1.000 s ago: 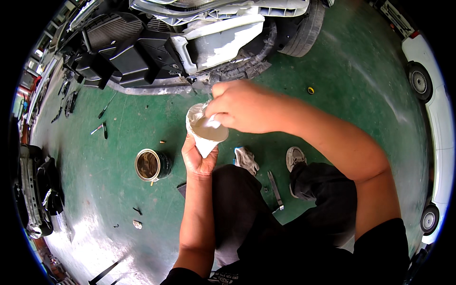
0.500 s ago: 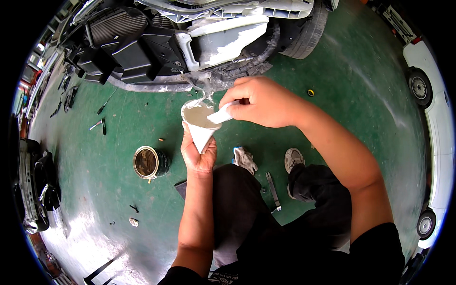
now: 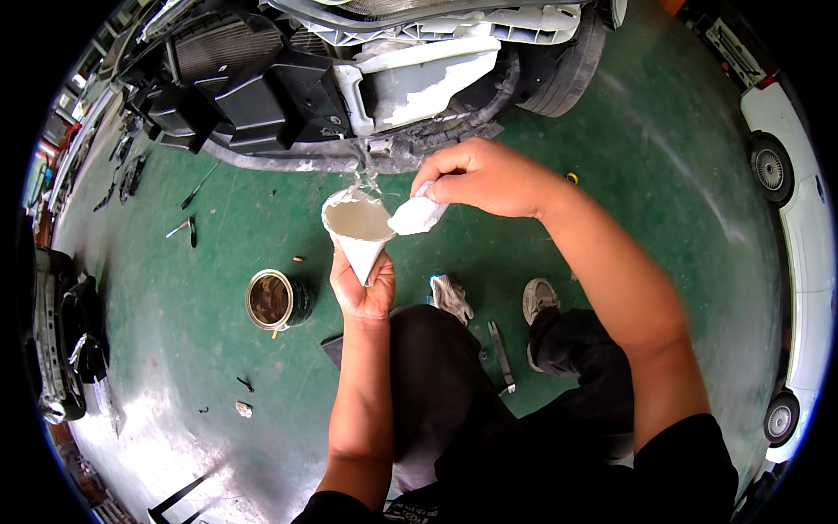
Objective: The person is crouching in a garage and applying white paint to a detached car bumper using a small brush. They repeatedly dip the brush into a white cup held in the other hand and carefully paint the edges and surfaces of the bumper.
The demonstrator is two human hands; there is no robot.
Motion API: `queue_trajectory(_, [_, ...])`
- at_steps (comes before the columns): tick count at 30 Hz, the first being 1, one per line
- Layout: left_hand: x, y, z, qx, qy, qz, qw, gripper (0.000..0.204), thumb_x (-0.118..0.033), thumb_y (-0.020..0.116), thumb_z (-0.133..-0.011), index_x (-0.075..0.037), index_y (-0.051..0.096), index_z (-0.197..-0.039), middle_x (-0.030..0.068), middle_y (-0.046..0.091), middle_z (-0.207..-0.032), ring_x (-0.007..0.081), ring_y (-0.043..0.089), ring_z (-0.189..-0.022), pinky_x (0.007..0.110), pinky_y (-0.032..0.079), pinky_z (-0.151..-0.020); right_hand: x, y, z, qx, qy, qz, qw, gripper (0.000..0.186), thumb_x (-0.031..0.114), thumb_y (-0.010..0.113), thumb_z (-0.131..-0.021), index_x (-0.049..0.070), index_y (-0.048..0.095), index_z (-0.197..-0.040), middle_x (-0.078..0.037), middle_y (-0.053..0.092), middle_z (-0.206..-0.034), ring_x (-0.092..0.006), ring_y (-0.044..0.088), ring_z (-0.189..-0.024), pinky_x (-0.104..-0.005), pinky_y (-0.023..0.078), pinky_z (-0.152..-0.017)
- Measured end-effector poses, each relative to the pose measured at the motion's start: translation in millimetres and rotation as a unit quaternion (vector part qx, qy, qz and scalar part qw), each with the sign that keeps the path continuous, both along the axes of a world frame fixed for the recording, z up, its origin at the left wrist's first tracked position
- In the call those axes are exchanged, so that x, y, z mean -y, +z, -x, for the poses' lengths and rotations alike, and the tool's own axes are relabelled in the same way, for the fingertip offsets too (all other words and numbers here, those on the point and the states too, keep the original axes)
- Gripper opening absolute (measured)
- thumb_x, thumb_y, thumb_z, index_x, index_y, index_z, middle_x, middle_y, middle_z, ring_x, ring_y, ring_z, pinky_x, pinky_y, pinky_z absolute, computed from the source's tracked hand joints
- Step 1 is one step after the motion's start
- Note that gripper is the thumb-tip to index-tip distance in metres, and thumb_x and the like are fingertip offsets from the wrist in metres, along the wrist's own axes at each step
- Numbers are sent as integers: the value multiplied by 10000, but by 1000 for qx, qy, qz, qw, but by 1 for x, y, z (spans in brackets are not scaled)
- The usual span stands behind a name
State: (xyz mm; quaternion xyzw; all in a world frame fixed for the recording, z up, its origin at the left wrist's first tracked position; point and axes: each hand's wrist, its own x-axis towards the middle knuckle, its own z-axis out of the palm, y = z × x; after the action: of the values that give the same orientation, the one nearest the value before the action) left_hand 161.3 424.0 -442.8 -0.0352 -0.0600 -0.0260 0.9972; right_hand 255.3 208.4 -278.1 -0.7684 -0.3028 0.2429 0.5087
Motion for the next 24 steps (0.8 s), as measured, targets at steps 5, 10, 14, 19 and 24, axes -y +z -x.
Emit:
queue_trajectory(5, [4,7,2,-93,45,-36,994,373,-342,485,-1099,-55,576,-1319,64,702,-1162,137,691,-794,218,468,-454,1,-25,-1,-117,-80,-58,988,215,79,625,-938,-19,735,-1095,-30,718,-997,-102,626,-894,-269,498,-795])
queue_trajectory(10, [3,11,3,-115,57,-28,991,364,-346,475,-1102,-51,577,-1291,68,697,-1118,120,614,-671,223,396,-407,-10,-33,9,-38,-46,-24,998,189,77,640,-919,-13,746,-1047,-48,737,-987,-125,663,-938,-286,519,-849])
queue_trajectory(14, [-3,15,3,-122,92,-8,988,328,-274,403,-1121,-18,539,-1273,102,625,-1050,132,501,-664,224,322,-386,-1,-48,5,-52,18,-55,997,226,145,655,-913,-5,759,-1047,-31,747,-945,-98,648,-871,-271,514,-795])
queue_trajectory(19, [-8,4,6,-116,83,22,989,286,-206,418,-1095,12,538,-1238,104,591,-988,149,447,-654,244,315,-426,11,-86,-27,-225,-192,-317,901,253,134,620,-974,-1,706,-1170,0,626,-859,-63,497,-662,-235,402,-584])
queue_trajectory(24, [-10,10,8,-105,72,24,992,272,-180,403,-1084,20,540,-1208,114,581,-990,164,463,-674,254,327,-427,-11,-81,-64,-19,-411,-376,830,243,146,678,-986,-1,709,-1177,-8,663,-903,-57,552,-752,-237,442,-650])
